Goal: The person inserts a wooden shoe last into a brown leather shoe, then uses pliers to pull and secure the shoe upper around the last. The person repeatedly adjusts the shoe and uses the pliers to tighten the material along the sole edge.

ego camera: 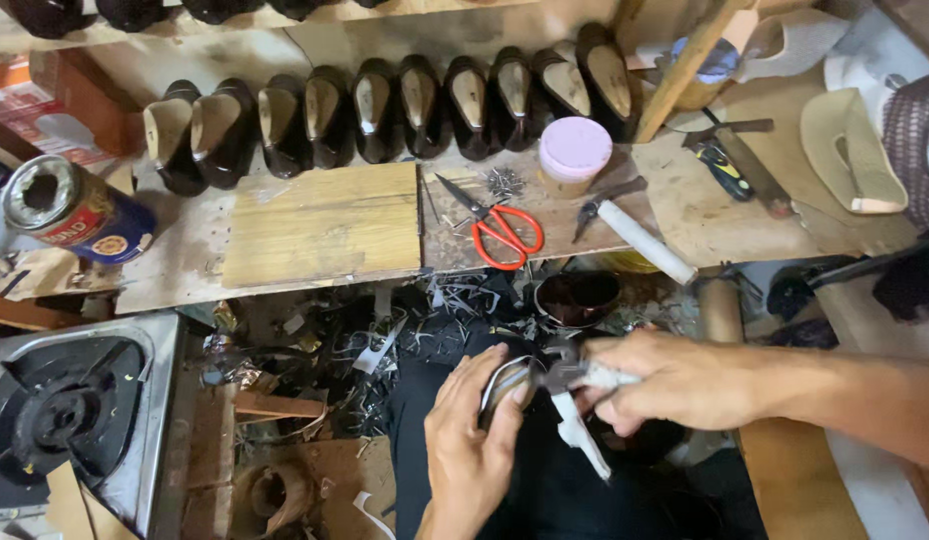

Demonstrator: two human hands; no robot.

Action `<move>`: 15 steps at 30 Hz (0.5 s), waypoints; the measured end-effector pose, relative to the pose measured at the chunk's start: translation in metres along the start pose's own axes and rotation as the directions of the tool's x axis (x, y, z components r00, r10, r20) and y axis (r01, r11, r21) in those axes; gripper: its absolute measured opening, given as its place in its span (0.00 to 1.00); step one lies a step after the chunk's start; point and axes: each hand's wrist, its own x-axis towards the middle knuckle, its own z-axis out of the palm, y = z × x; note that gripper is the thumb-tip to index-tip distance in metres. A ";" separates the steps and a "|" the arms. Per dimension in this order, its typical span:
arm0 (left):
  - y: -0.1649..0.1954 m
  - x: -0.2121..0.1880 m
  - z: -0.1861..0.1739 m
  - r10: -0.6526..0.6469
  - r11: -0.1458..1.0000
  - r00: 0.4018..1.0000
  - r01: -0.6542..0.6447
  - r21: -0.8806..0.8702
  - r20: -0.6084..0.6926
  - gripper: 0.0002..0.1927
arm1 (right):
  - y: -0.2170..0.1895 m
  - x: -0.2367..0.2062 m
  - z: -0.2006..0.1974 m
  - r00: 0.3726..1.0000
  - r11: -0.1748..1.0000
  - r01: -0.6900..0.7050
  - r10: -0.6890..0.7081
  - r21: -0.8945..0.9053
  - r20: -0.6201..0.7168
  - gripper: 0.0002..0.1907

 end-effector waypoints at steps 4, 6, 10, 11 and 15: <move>0.006 -0.011 0.009 0.020 0.997 1.000 -0.021 0.068 0.012 0.17 | -0.017 -0.014 0.004 0.982 0.992 -0.124 0.127 -0.031 0.137 0.13; 0.007 -0.015 0.011 0.033 0.996 0.999 -0.035 0.087 0.021 0.18 | -0.028 -0.014 0.002 0.972 0.978 -0.186 0.198 -0.098 0.130 0.13; 0.009 -0.021 0.014 0.069 0.989 0.997 -0.074 0.130 0.039 0.21 | -0.049 -0.010 0.005 0.916 0.917 -0.337 0.372 -0.212 0.152 0.13; 0.009 -0.023 0.015 0.077 0.988 0.996 -0.082 0.130 0.042 0.21 | -0.054 -0.008 0.005 0.903 0.905 -0.368 0.403 -0.215 0.148 0.12; 0.010 -0.028 0.017 0.112 0.984 0.992 -0.119 0.132 0.058 0.23 | -0.069 0.001 0.006 0.812 0.805 -0.527 0.571 -0.272 0.119 0.11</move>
